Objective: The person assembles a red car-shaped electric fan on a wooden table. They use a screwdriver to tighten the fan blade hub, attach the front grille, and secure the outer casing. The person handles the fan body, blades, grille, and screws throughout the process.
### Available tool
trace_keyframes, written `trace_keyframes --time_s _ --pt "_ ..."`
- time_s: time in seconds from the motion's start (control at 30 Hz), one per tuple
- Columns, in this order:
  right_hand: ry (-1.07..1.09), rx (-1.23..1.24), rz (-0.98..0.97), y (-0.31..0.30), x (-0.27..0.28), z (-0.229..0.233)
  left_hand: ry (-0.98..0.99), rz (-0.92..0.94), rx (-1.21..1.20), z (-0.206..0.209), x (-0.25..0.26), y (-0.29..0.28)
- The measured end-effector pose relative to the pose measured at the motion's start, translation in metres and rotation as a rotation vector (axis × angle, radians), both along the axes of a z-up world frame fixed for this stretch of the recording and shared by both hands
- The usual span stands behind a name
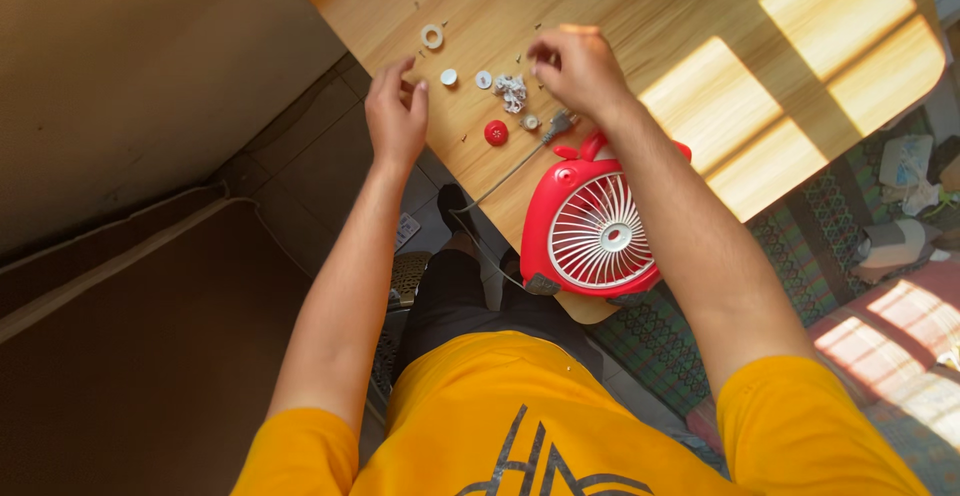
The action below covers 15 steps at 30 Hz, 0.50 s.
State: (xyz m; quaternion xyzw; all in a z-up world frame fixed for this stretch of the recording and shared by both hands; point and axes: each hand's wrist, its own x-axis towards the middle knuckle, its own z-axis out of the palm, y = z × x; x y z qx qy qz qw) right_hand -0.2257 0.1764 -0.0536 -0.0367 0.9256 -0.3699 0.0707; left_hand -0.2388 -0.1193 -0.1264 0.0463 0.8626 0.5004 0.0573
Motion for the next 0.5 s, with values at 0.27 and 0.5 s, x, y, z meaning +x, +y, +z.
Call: trace_keyframes --time_s 0.27,0.5 --pt "-0.312 0.238 -0.028 -0.011 0.034 0.017 0.246 -0.010 -0.204 -0.016 -0.039 0.009" --pt "-0.406 0.393 0.066 -0.009 0.024 0.006 0.213 -0.160 -0.244 -0.002 -0.049 0.019"
